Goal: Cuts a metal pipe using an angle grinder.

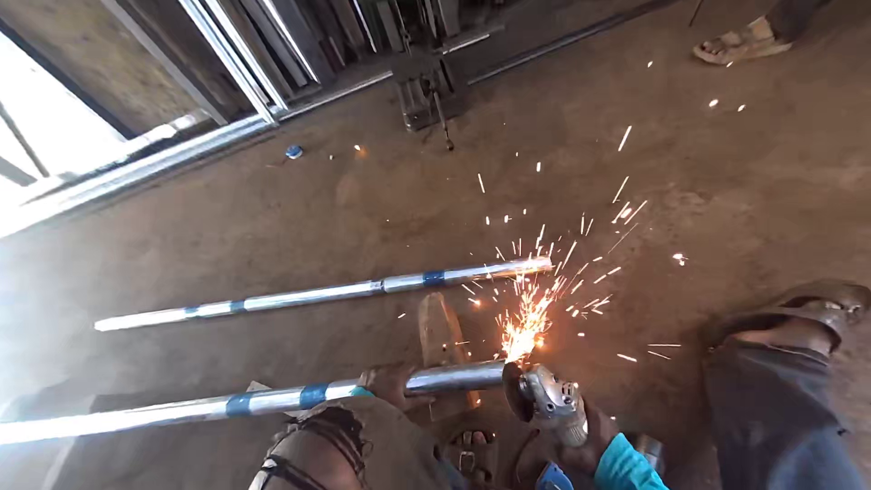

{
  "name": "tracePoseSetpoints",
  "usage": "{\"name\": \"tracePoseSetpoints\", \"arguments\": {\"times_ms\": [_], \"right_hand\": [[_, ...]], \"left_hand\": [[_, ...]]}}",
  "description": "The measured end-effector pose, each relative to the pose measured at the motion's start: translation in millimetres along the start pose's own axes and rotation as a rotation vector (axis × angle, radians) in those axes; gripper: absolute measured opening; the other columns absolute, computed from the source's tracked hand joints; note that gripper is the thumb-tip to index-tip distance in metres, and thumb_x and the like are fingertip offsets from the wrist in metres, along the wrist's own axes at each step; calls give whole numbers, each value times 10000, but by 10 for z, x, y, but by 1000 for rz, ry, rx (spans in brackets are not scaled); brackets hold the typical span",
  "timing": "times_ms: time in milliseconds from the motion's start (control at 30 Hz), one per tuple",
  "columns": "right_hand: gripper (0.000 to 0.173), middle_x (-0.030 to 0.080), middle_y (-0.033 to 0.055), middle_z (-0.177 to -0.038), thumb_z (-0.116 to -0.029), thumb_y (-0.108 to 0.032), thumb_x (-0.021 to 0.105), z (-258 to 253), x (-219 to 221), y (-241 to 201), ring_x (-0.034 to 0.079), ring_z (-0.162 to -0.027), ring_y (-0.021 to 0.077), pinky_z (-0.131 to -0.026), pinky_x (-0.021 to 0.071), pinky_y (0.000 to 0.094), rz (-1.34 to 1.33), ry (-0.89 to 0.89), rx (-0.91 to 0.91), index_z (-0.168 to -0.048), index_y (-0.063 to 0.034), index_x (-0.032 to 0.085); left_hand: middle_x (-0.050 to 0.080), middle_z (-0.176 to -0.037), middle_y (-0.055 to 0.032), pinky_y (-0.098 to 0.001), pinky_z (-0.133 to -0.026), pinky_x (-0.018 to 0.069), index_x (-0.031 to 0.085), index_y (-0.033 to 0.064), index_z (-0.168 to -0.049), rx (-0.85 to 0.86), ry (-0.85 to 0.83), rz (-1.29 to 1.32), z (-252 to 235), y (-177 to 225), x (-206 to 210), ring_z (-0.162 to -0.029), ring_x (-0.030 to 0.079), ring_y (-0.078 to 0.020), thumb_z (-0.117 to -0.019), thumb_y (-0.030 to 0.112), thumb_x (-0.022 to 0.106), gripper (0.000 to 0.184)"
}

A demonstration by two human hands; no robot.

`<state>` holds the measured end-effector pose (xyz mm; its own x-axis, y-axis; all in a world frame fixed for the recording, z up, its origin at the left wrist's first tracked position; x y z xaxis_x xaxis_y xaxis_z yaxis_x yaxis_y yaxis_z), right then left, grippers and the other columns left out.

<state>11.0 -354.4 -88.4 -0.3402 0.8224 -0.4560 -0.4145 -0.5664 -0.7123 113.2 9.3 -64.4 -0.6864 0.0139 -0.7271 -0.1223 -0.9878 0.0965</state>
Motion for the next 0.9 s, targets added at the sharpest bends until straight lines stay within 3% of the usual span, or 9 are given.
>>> {"name": "tracePoseSetpoints", "arguments": {"times_ms": [200,333,433,500,567,600,633,733,900], "right_hand": [[1082,701,192,-1228,-539,-329,944,71,54,80,689,-1139,300,-1026,539,504,16,-55,22,-1453,13,477],[1061,710,182,-1201,-505,-356,934,-11,30,4,693,-1123,284,-1017,546,482,3,5,-35,-1407,25,524],[1075,675,225,-1271,-575,-301,946,83,28,25,662,-1186,339,-1057,509,519,75,-120,61,-1473,24,452],[1086,681,215,-1260,-557,-317,943,76,28,36,670,-1171,327,-1048,521,511,52,-83,65,-1468,18,457],[1099,692,211,-1233,-539,-355,941,34,30,-17,681,-1146,321,-1030,530,511,3,-22,23,-1453,33,469],[1099,703,197,-1210,-525,-371,935,14,40,-19,691,-1124,309,-1013,543,509,2,1,12,-1442,29,480],[1100,709,190,-1197,-516,-373,934,4,40,-21,696,-1112,304,-1003,547,510,8,2,13,-1438,22,484],[1088,693,210,-1228,-537,-363,941,45,49,53,679,-1147,329,-1026,530,520,68,-103,46,-1448,17,482],[1088,692,212,-1230,-535,-340,939,146,23,80,681,-1144,327,-1020,537,520,9,-53,72,-1450,22,476]], "left_hand": [[645,-1374,-168,-620,-1069,451,600,164,-1431,-81,24,-10,108,63,-85,-1270,613,-374,-819,720,711,834],[664,-1328,-203,-629,-1051,461,611,106,-1405,-13,24,5,40,41,-47,-1242,631,-393,-837,703,702,829],[690,-1280,-207,-574,-1034,497,659,57,-1344,73,108,-23,86,130,-126,-1196,659,-381,-858,655,712,773],[611,-1411,-234,-555,-1121,417,569,21,-1437,-38,-50,-69,311,422,-324,-1320,577,-404,-953,510,693,699],[529,-1523,-183,-539,-1166,361,455,82,-1543,-151,-140,-133,427,492,-334,-1416,499,-362,-1014,491,614,687],[673,-1320,-215,-591,-1004,511,595,58,-1417,8,69,-147,296,326,-232,-1209,658,-394,-938,590,646,718],[686,-1267,-228,-628,-956,525,613,62,-1386,55,112,-88,164,167,-126,-1151,676,-411,-889,662,661,781],[659,-1336,-184,-618,-1026,487,600,142,-1419,-58,8,-31,75,66,-99,-1231,635,-384,-835,683,719,805],[687,-1274,-206,-639,-992,501,636,101,-1360,-10,102,-37,75,38,-79,-1183,662,-405,-815,747,687,847]]}}
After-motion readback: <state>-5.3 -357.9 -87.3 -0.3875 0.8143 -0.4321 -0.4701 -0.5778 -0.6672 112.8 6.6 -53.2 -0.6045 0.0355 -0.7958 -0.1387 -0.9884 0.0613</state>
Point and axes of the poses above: each hand's wrist, its own z-axis away from the middle knuckle, its own x-axis out of the palm, y = z × x, the point moved 9 cm from there along -z, towards the middle knuckle
